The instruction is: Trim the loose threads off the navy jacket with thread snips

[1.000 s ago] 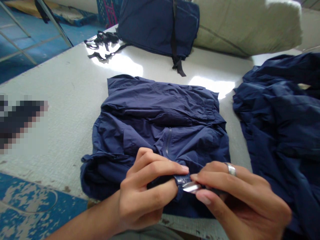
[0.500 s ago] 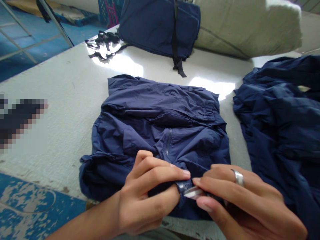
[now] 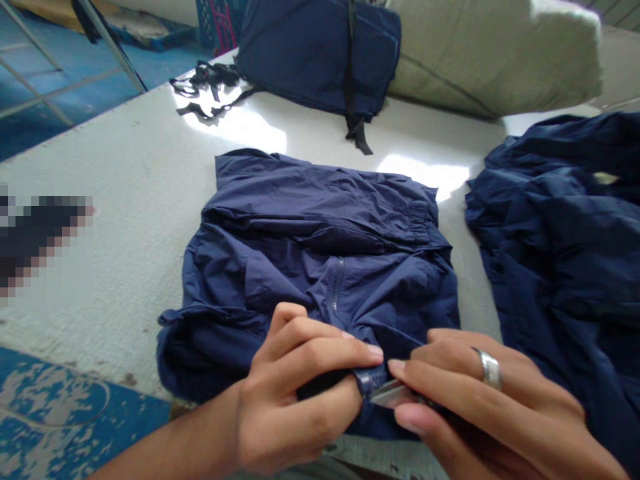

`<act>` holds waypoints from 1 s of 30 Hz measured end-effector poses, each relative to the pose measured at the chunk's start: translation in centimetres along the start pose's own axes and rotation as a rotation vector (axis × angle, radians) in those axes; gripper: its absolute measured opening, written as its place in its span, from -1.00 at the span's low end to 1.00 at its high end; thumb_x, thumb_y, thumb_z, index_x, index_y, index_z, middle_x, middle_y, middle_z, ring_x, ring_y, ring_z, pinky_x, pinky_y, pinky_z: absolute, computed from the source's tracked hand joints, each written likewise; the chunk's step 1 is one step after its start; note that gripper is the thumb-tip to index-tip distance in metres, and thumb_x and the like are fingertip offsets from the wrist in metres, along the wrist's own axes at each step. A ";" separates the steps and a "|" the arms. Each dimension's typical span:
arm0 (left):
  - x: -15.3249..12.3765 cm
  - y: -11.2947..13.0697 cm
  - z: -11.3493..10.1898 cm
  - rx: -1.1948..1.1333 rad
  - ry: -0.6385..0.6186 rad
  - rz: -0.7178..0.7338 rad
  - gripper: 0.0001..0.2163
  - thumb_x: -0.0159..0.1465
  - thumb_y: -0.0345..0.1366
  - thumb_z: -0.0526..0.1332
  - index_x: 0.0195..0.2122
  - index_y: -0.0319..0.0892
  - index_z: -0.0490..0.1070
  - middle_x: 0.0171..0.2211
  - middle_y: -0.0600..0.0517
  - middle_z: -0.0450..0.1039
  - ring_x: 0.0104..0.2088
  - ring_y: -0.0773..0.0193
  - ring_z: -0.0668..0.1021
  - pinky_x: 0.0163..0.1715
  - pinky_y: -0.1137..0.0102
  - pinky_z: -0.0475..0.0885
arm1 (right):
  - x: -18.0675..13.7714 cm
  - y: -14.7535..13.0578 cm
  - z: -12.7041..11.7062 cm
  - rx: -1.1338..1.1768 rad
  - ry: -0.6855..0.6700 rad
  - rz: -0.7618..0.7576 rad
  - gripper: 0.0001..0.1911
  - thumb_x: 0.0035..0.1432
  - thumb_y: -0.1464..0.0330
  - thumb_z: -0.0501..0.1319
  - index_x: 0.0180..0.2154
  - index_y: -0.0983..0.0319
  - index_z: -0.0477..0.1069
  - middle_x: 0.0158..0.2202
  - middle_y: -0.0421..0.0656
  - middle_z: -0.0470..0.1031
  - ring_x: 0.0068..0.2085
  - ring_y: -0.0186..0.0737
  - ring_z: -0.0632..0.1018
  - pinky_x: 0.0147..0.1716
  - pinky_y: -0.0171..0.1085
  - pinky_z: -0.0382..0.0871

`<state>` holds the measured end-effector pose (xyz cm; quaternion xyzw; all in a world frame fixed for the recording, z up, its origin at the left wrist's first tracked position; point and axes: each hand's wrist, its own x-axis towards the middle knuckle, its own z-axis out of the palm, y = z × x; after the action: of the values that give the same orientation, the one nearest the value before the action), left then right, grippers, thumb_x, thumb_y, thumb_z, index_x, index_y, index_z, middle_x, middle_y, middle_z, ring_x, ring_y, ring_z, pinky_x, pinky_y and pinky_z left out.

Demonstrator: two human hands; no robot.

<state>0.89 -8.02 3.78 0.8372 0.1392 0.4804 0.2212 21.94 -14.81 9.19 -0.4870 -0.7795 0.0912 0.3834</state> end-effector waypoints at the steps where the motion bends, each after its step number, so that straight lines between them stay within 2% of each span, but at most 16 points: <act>1: 0.0 0.0 0.0 0.001 0.003 0.001 -0.74 0.52 -0.42 0.05 -0.27 -0.24 0.49 -0.09 -0.15 0.70 -0.09 0.25 0.61 -0.11 0.25 0.37 | 0.1 0.0 0.0 -0.009 -0.008 0.001 -0.93 0.27 0.49 0.33 -0.19 0.25 0.54 -0.47 -0.21 0.55 -0.47 -0.31 0.56 -0.37 -0.27 0.47; 14: 0.0 0.2 -0.1 -0.011 -0.003 0.007 -0.74 0.54 -0.40 0.07 -0.27 -0.19 0.50 -0.09 -0.07 0.72 -0.07 0.28 0.63 -0.05 0.24 0.39 | 0.0 0.2 -0.2 0.004 -0.037 -0.007 -0.91 0.29 0.44 0.33 -0.15 0.22 0.53 -0.48 -0.21 0.56 -0.48 -0.28 0.57 -0.37 -0.24 0.49; 20: -0.1 0.0 0.0 -0.036 -0.006 0.000 -0.73 0.54 -0.37 0.07 -0.28 -0.20 0.50 -0.08 -0.07 0.72 -0.06 0.29 0.63 -0.05 0.25 0.39 | -0.1 0.3 -0.4 0.070 -0.095 -0.031 -0.89 0.25 0.48 0.35 -0.15 0.26 0.53 -0.51 -0.23 0.52 -0.53 -0.33 0.50 -0.47 -0.27 0.44; 25: -0.2 0.0 0.1 -0.033 -0.003 -0.002 -0.74 0.55 -0.37 0.09 -0.26 -0.21 0.51 -0.09 -0.06 0.71 -0.05 0.31 0.63 -0.06 0.27 0.39 | 0.1 0.0 -0.8 -0.013 -0.098 -0.022 -0.95 0.35 0.39 0.30 -0.15 0.22 0.53 -0.50 -0.22 0.55 -0.49 -0.30 0.56 -0.39 -0.25 0.50; 30: -0.1 0.0 0.0 -0.023 -0.030 0.005 -0.75 0.55 -0.37 0.08 -0.25 -0.20 0.50 -0.08 -0.05 0.71 -0.04 0.31 0.62 -0.05 0.27 0.40 | 0.1 -0.2 -0.9 -0.046 -0.099 -0.017 -0.96 0.35 0.40 0.31 -0.17 0.23 0.54 -0.50 -0.24 0.55 -0.49 -0.33 0.56 -0.26 -0.24 0.53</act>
<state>0.78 -8.12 3.72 0.8422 0.1281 0.4698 0.2315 22.36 -15.03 9.98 -0.4838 -0.8036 0.0939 0.3335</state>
